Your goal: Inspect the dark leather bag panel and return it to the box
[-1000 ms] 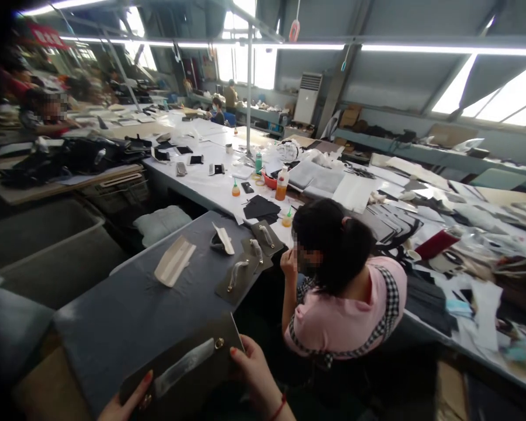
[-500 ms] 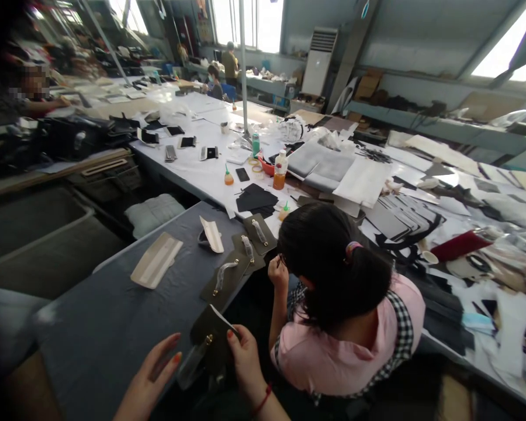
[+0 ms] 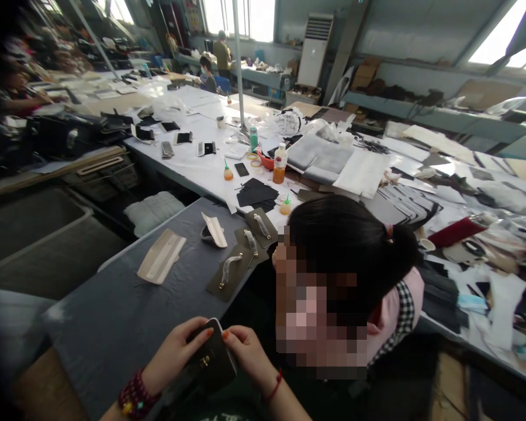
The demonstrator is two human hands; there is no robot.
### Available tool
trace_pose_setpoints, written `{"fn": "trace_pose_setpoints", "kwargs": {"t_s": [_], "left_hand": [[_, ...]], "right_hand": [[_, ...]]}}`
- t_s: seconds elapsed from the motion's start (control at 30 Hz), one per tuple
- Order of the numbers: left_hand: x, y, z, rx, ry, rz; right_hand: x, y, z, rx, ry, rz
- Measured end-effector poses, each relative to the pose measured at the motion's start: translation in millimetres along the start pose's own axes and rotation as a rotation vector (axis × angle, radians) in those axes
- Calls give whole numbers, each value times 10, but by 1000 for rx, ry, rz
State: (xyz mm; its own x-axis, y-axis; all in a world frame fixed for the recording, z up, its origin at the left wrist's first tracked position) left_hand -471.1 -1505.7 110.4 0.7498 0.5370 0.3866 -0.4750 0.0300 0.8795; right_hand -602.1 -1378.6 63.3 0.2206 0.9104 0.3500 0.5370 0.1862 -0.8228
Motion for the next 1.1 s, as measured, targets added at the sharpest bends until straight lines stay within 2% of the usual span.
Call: {"fn": "trace_pose_setpoints", "kwargs": {"t_s": [0.23, 0.4, 0.57, 0.67, 0.77, 0.9, 1.0, 1.1], "left_hand": [[85, -138, 141, -78, 109, 39], [97, -243, 242, -66, 175, 36], [113, -294, 284, 106, 43, 63], [119, -321, 317, 170, 35, 68], [129, -338, 360, 147, 50, 61], [158, -318, 422, 95, 8, 57], [173, -294, 448, 121, -31, 56], [166, -280, 436, 113, -76, 32]], "right_hand": [[-67, 204, -97, -69, 50, -46], [-150, 248, -139, -15, 71, -4], [-247, 260, -239, 23, 114, 40], [-287, 247, -273, 8, 92, 20], [-324, 247, -277, -12, 26, -48], [-343, 256, -288, -25, -78, -129], [-307, 196, -338, 20, -110, -92], [-249, 85, -410, 188, -142, 44]]}}
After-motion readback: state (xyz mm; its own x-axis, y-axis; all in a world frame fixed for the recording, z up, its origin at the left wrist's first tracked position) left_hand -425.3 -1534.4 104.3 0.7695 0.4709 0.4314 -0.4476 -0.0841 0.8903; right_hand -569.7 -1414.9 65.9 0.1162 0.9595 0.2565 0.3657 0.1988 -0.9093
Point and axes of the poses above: each hand's wrist, its own x-axis away from the middle knuckle, its own z-axis out of the back of the hand, y = z × x, the point moved 1 cm from there along -x, towards the middle knuckle, and after that the axes turned 3 degrees about z, right-handed, at the moved point
